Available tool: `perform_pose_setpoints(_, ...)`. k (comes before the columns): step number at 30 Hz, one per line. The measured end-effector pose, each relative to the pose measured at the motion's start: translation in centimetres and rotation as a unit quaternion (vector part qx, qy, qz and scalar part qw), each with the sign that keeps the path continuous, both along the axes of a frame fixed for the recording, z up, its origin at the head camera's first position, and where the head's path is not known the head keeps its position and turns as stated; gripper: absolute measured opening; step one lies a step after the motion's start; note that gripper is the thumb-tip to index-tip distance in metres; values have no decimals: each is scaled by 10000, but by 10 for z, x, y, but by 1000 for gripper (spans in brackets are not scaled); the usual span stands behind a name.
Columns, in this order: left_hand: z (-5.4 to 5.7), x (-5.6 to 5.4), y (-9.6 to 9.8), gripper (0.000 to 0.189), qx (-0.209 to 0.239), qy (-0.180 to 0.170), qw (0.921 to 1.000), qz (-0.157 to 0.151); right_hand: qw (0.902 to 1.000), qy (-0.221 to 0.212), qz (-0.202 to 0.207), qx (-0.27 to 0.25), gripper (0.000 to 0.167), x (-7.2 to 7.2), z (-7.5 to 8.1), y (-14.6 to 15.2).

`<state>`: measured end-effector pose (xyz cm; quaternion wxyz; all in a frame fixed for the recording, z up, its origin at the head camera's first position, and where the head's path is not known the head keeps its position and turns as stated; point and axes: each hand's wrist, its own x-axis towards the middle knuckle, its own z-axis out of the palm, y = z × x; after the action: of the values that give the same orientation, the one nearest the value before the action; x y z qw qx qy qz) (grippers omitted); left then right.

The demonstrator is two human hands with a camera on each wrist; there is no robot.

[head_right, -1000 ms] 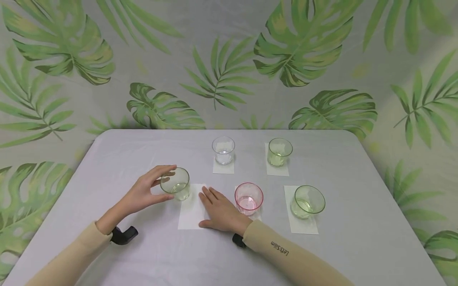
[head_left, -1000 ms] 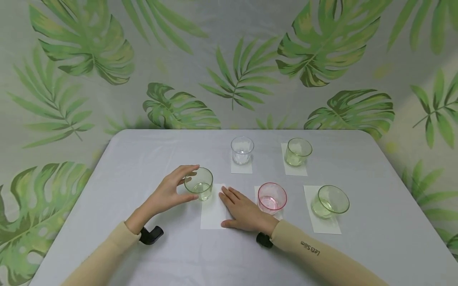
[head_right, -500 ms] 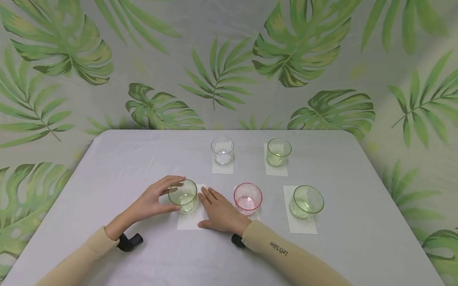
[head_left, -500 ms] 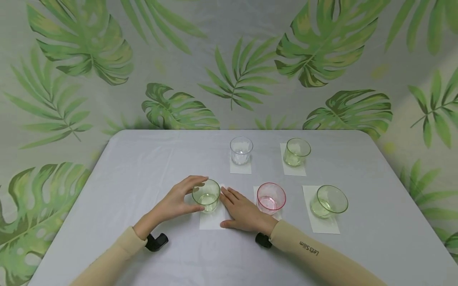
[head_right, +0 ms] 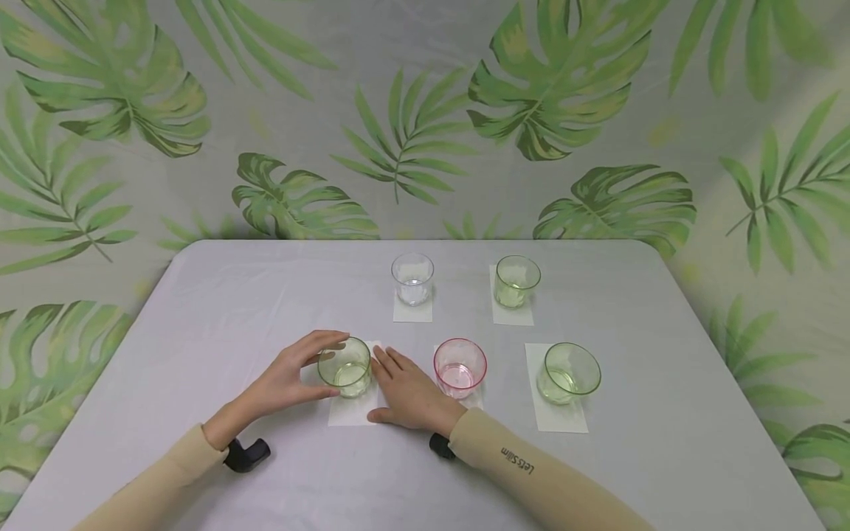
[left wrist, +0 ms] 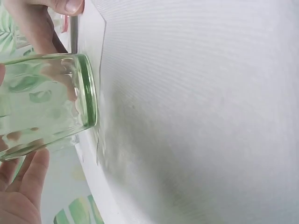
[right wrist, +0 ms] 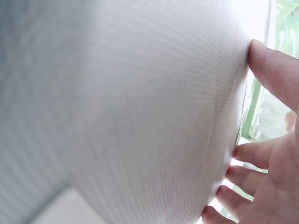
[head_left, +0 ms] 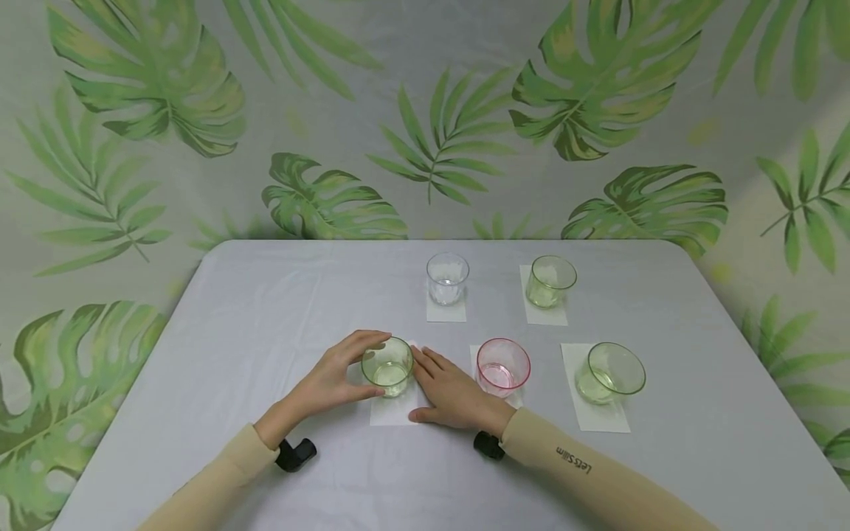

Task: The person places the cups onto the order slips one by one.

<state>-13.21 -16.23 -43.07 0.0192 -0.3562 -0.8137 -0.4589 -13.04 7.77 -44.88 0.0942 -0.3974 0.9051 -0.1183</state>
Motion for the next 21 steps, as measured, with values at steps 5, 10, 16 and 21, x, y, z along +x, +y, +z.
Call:
perform_pose_setpoints(5,4,1,2,76,-122,221,9997,-1,10000,35,-20,30,86,0,0,0)
perform_pose_setpoints(10,-11,-5,-3,79,-201,323,9993,-4,10000,12,-38,29,86,1,0,0)
perform_pose_setpoints(16,-13,-6,-5,80,-328,387,9987,-19,9999,-77,-32,-117,85,1,2,-1)
perform_pose_setpoints(21,-10,-5,-7,84,-270,234,9993,-72,9986,-403,-211,-286,83,2,4,0)
